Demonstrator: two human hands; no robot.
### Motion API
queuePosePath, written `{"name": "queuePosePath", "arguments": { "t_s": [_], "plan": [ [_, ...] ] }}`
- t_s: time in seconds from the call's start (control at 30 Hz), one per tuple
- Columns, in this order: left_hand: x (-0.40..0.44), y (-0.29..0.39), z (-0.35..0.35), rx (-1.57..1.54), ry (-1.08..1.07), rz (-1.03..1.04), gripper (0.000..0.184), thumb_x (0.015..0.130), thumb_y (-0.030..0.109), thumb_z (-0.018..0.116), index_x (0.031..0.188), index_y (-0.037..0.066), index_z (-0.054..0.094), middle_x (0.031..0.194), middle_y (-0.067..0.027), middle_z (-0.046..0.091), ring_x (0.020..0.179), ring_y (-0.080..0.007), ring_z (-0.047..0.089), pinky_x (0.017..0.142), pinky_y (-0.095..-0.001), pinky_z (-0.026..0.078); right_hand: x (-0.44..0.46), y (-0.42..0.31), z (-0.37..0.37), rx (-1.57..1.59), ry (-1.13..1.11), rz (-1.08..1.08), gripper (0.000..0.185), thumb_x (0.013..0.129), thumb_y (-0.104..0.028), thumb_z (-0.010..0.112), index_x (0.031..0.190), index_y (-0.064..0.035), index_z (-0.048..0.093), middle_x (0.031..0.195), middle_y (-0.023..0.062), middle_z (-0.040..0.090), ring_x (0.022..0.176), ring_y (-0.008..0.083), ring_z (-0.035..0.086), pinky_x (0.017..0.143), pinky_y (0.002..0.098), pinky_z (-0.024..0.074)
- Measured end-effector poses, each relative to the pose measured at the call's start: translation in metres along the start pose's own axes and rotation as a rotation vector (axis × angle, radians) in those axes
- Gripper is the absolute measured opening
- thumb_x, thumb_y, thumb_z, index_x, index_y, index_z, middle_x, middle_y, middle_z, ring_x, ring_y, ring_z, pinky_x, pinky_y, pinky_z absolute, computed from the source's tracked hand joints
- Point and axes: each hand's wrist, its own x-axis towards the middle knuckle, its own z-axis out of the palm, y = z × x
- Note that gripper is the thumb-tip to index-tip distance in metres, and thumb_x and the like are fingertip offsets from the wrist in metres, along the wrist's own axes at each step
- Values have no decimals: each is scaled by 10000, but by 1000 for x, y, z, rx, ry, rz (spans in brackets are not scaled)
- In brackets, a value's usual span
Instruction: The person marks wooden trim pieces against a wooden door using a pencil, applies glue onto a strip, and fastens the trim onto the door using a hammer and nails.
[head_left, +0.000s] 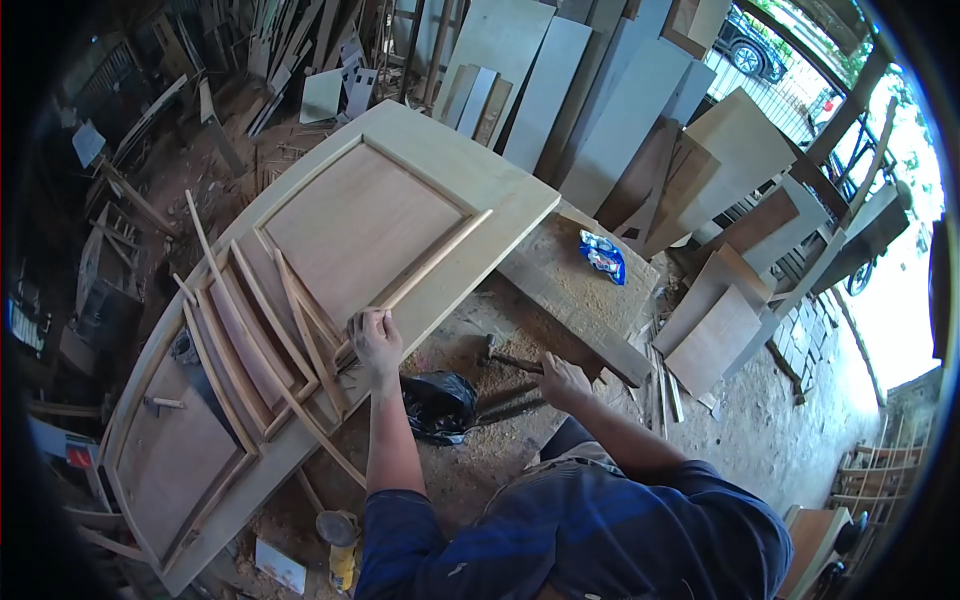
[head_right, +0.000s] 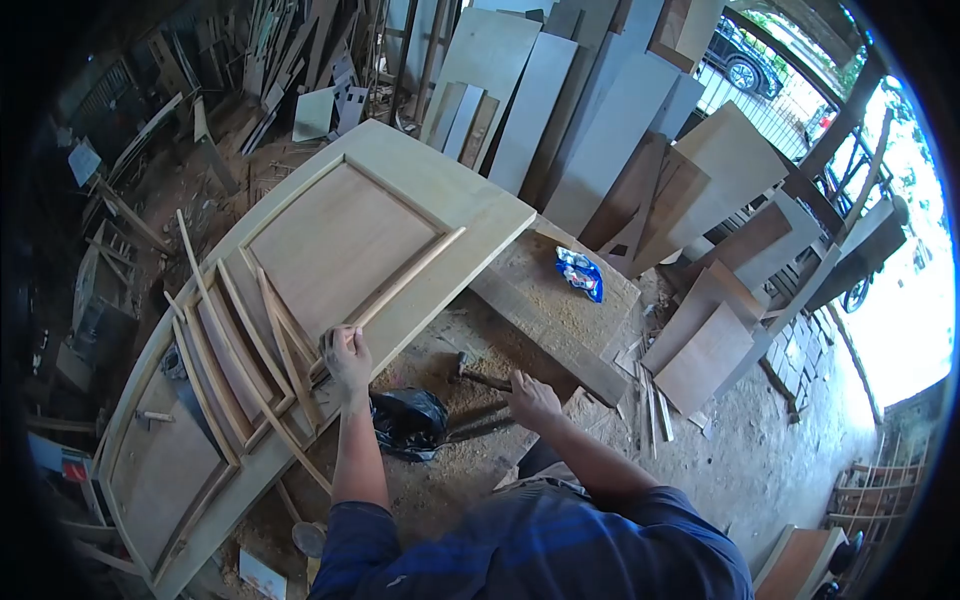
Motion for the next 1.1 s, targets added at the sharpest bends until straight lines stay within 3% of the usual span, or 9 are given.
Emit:
{"name": "queuePosePath", "arguments": {
  "t_s": [0.07, 0.17, 0.27, 0.3, 0.4, 0.53, 0.77, 0.93, 1.1],
  "plan": [
    [-3, 7, 3, -48, 20, -46, 155, 908, 31, 791, 917, 78, 644, 972, -101, 731, 962, -356, 689, 885, -506, 533, -12, -7, -19, 245, -89, 69, 382, 1057, -347, 691, 1211, -5, 618, 945, 164, 719, 970, 393, 737, 848, 499, 565],
    [1, 31, 13, -147, 43, -113, 132, 911, 43, 816, 928, 64, 687, 913, -102, 726, 896, -339, 696, 801, -465, 550, -17, 15, -29, 500, -97, -43, 352, 1096, -350, 662, 1223, -24, 620, 796, 75, 656, 773, 224, 703, 706, 418, 553],
    [10, 54, 37, -264, 20, -250, 111, 941, 69, 823, 1016, 41, 746, 962, -97, 774, 892, -260, 738, 819, -393, 580, -4, 20, -73, 977, -308, 193, 324, 1103, -370, 677, 1145, -54, 621, 776, 5, 599, 656, 88, 592, 576, 305, 478],
    [17, 65, 47, -311, 13, -302, 115, 950, 72, 820, 1039, 39, 754, 989, -95, 787, 904, -241, 748, 836, -375, 586, 4, 27, -79, 1072, -314, 211, 324, 1113, -395, 658, 1074, -79, 600, 760, -19, 579, 576, 64, 533, 514, 261, 410],
    [41, 90, 82, -405, -26, -379, 146, 977, 87, 815, 1096, 21, 766, 1029, -69, 801, 928, -161, 741, 875, -321, 588, 39, 48, -96, 1134, -280, 215, 338, 1116, -406, 653, 1025, -88, 582, 754, -27, 571, 577, 72, 537, 517, 269, 417],
    [84, 100, 149, -603, -121, -493, 164, 1002, 107, 807, 1107, -10, 763, 1035, -60, 797, 949, -112, 731, 890, -284, 588, 79, 81, -97, 896, -133, 140, 368, 1110, -414, 660, 978, -80, 582, 751, -35, 569, 610, 83, 544, 540, 303, 428],
    [132, 108, 219, -518, -308, -491, 162, 1005, 119, 805, 1084, -16, 764, 997, -61, 802, 912, -111, 743, 856, -281, 600, 94, 100, -88, 714, -103, 191, 356, 1088, -368, 682, 1061, -17, 637, 730, 80, 577, 674, 151, 557, 632, 381, 464],
    [122, 100, 236, -477, -314, -474, 156, 1004, 128, 803, 1076, -7, 775, 982, -66, 815, 878, -112, 757, 801, -280, 600, 99, 95, -94, 738, -98, 215, 331, 1084, -335, 693, 1077, -8, 644, 725, 80, 566, 685, 146, 535, 635, 379, 456],
    [112, 96, 241, -484, -327, -561, 147, 1017, 100, 790, 1107, -14, 769, 1020, -62, 802, 918, -110, 739, 867, -270, 594, 101, 97, -88, 799, -79, 236, 311, 1086, -306, 692, 1069, 0, 639, 730, 60, 533, 704, 122, 479, 631, 358, 433]
  ]
}}
